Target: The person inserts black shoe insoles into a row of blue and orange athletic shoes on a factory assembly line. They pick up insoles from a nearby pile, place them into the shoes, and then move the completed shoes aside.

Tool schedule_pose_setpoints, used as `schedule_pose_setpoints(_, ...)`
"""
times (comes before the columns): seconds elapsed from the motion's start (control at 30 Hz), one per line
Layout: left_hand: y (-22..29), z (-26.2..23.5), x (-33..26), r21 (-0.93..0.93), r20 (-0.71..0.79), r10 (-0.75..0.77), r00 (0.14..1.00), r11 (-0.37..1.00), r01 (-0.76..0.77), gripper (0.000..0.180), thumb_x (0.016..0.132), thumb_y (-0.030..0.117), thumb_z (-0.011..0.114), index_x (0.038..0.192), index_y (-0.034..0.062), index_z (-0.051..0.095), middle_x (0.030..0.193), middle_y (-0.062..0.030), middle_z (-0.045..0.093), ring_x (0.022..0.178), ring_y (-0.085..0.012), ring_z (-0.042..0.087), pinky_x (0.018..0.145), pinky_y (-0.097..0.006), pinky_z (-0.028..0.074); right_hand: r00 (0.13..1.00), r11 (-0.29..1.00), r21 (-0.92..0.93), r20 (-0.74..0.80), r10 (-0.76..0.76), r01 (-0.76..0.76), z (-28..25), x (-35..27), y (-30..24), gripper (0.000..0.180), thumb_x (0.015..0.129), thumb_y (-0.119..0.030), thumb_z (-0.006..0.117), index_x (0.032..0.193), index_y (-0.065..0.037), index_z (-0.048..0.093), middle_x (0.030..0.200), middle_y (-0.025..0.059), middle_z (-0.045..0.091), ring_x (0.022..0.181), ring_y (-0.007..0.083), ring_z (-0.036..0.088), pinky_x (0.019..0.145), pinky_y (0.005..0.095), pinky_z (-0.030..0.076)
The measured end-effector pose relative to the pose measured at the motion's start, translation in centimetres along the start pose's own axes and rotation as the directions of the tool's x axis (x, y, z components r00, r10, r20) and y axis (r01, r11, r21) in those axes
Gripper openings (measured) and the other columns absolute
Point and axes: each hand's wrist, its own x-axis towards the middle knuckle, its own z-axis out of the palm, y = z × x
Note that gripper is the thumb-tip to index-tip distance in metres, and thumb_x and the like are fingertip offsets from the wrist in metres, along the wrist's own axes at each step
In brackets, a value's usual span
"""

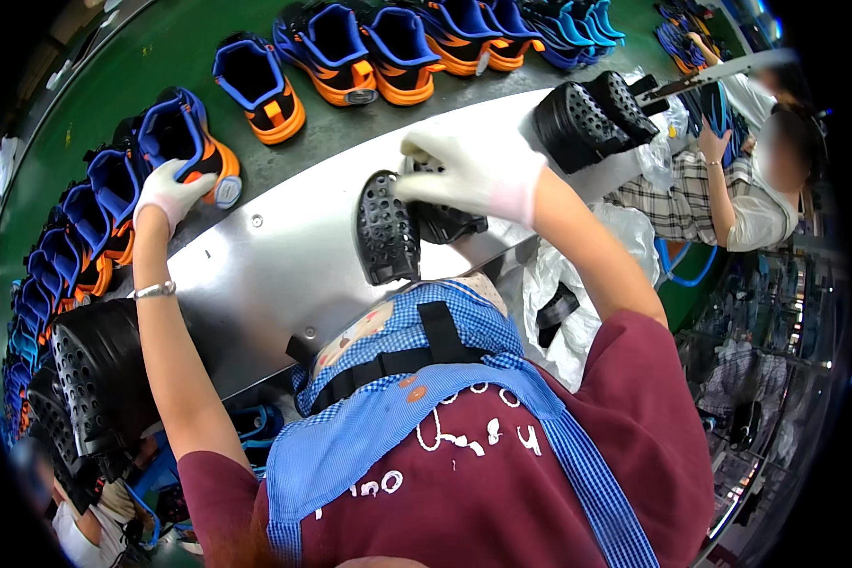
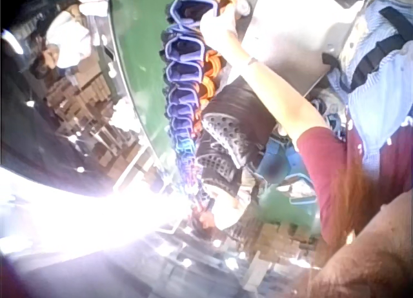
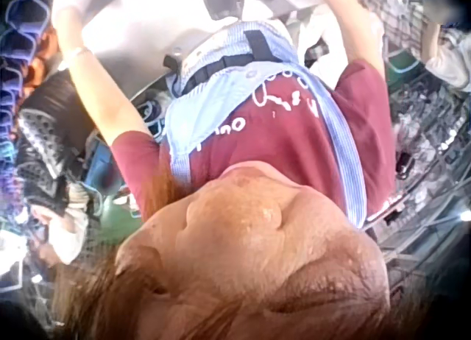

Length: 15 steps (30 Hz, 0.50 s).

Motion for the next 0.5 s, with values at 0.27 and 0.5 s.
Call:
schedule_pose_setpoints(0.27,4.7,1.9,-5.5,0.23,-0.594,0.3,0.746,0.953,-0.2,0.037,0.085,0.022,0.066,0.122,0.0167,0.066,0.13,-0.0103,0.057,0.113,-0.0289,0.059,0.094,-0.039,0.05,0.993,0.983,-0.181,-0.114,0.013,-0.034,3.8,-5.7,4.8,0.05,0.068,-0.03,0.078,0.106,-0.006,0.06,0.103,0.0109,0.061,0.096,0.0303,0.062,0.083,0.0373,0.051)
schedule_pose_setpoints(0.5,8.4,3.6,-8.9,0.143,-0.61,0.386,0.692,0.913,-0.383,0.033,0.084,0.015,0.068,0.117,0.0088,0.068,0.12,-0.015,0.061,0.111,-0.0319,0.059,0.095,-0.038,0.049,0.977,0.984,-0.139,-0.167,-0.13,0.107,3.9,-6.0,6.1,0.041,0.067,-0.031,0.079,0.091,-0.007,0.057,0.091,0.0104,0.056,0.085,0.0307,0.06,0.075,0.0378,0.05)
